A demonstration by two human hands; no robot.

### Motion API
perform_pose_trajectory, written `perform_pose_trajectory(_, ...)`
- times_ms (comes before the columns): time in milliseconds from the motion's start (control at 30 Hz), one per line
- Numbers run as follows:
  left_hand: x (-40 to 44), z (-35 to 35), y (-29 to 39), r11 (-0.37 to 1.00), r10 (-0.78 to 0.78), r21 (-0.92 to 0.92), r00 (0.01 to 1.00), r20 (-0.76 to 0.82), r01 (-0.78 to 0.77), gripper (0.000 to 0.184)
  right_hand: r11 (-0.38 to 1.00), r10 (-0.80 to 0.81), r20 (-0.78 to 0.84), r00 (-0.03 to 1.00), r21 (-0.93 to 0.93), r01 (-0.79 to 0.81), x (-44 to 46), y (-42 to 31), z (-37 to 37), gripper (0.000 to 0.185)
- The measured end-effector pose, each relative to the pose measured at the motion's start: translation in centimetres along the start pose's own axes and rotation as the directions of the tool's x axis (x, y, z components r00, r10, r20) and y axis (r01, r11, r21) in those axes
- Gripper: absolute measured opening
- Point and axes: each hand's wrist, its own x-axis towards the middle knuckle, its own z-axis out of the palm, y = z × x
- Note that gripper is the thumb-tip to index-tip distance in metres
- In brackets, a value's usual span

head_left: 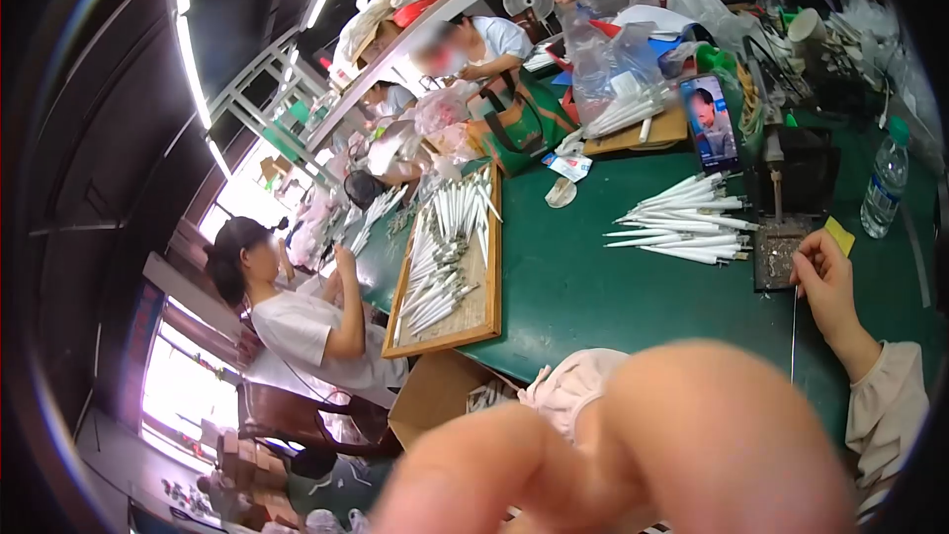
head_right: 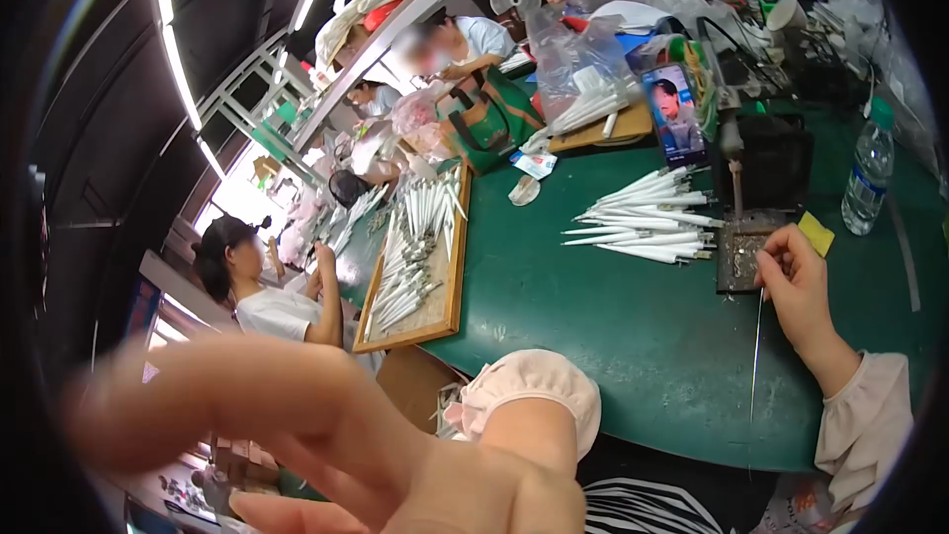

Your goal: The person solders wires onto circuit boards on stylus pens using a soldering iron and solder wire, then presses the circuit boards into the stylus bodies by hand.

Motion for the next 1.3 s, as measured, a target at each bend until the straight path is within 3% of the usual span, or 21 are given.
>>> perform_pose_trajectory(200,-0.2,-0.8,-3.5,0.863,-0.399,-0.288,0.910,0.115,0.415,0.039,1.000,-0.007,0.012,1.000,-0.009,0.007,0.1,0.3,0.0,0.004)
perform_pose_trajectory(367,-0.3,-1.2,-5.4,0.665,-0.591,-0.371,0.760,0.270,0.649,0.040,0.999,-0.004,0.023,1.000,-0.034,0.005,0.1,0.8,-0.3,0.004)
perform_pose_trajectory(500,-1.8,-1.1,-6.3,0.521,-0.708,-0.244,0.574,0.412,0.818,0.042,1.000,-0.020,0.061,0.998,-0.016,0.021,0.2,0.7,-0.3,0.005)
perform_pose_trajectory(567,-3.3,-2.6,-5.8,0.536,-0.752,-0.016,0.486,0.445,0.844,0.043,0.999,-0.034,0.042,0.999,-0.037,0.036,0.4,0.6,-0.3,0.005)
perform_pose_trajectory(633,-6.4,-5.5,-4.9,0.665,-0.747,0.416,0.562,0.355,0.620,0.045,0.999,-0.031,0.053,0.998,-0.043,0.033,-0.1,0.4,-0.5,0.004)
perform_pose_trajectory(667,-6.5,-7.8,-2.8,0.509,-0.852,0.651,0.439,0.286,0.563,0.041,0.999,-0.024,0.053,0.998,-0.047,0.026,0.0,0.3,-0.5,0.004)
perform_pose_trajectory(700,-6.0,-10.1,-0.4,0.259,-0.958,0.836,0.239,0.158,0.485,0.042,0.999,-0.018,0.046,0.999,-0.046,0.020,0.0,0.2,-0.4,0.004)
perform_pose_trajectory(733,-6.3,-12.7,2.0,-0.038,-0.992,0.921,0.093,-0.081,0.388,0.045,0.999,-0.017,0.042,0.999,-0.047,0.019,0.0,0.2,-0.3,0.004)
perform_pose_trajectory(767,-6.5,-15.3,4.8,-0.330,-0.937,0.904,0.024,-0.349,0.271,0.047,0.999,-0.015,0.041,0.999,-0.047,0.017,0.0,0.1,-0.2,0.004)
perform_pose_trajectory(833,-8.5,-22.0,11.8,-0.672,-0.717,0.735,0.164,-0.677,0.094,0.047,0.998,-0.013,0.054,0.998,-0.064,0.017,0.0,0.2,-0.2,0.004)
perform_pose_trajectory(867,-8.7,-24.6,15.6,-0.806,-0.589,0.592,0.105,-0.801,-0.007,0.057,0.997,-0.014,0.051,0.999,-0.078,0.018,0.1,0.2,-0.1,0.004)
perform_pose_trajectory(900,-11.0,-27.9,20.1,-0.863,-0.495,0.475,0.103,-0.863,-0.172,0.071,0.995,-0.014,0.051,0.999,-0.094,0.019,0.1,0.2,0.1,0.004)
perform_pose_trajectory(933,-11.0,-27.9,21.9,-0.912,-0.351,0.339,0.009,-0.936,-0.231,0.082,0.993,-0.018,0.051,0.999,-0.112,0.024,0.1,0.2,0.1,0.004)
perform_pose_trajectory(967,-12.1,-29.7,24.1,-0.923,-0.334,0.346,-0.097,-0.938,-0.170,0.090,0.993,-0.014,0.052,0.999,-0.113,0.020,0.0,0.3,0.1,0.004)
perform_pose_trajectory(1067,-15.8,-33.6,27.8,-0.927,-0.336,0.350,-0.116,-0.935,-0.137,0.096,0.994,-0.013,0.061,0.998,-0.112,0.019,0.2,0.2,0.3,0.004)
perform_pose_trajectory(1200,-16.5,-37.0,27.6,-0.936,-0.311,0.274,-0.153,-0.938,0.221,0.099,0.993,-0.019,0.043,0.999,-0.114,0.024,0.1,0.2,0.3,0.004)
perform_pose_trajectory(1233,-16.7,-37.3,27.1,-0.935,-0.315,0.292,-0.094,-0.944,0.203,0.095,0.993,-0.024,0.035,0.999,-0.119,0.028,0.2,0.3,0.2,0.004)
perform_pose_trajectory(1300,-15.4,-36.6,25.3,-0.954,-0.269,0.243,-0.142,-0.953,0.175,0.091,0.991,-0.021,0.023,1.000,-0.134,0.024,0.2,0.0,0.3,0.004)
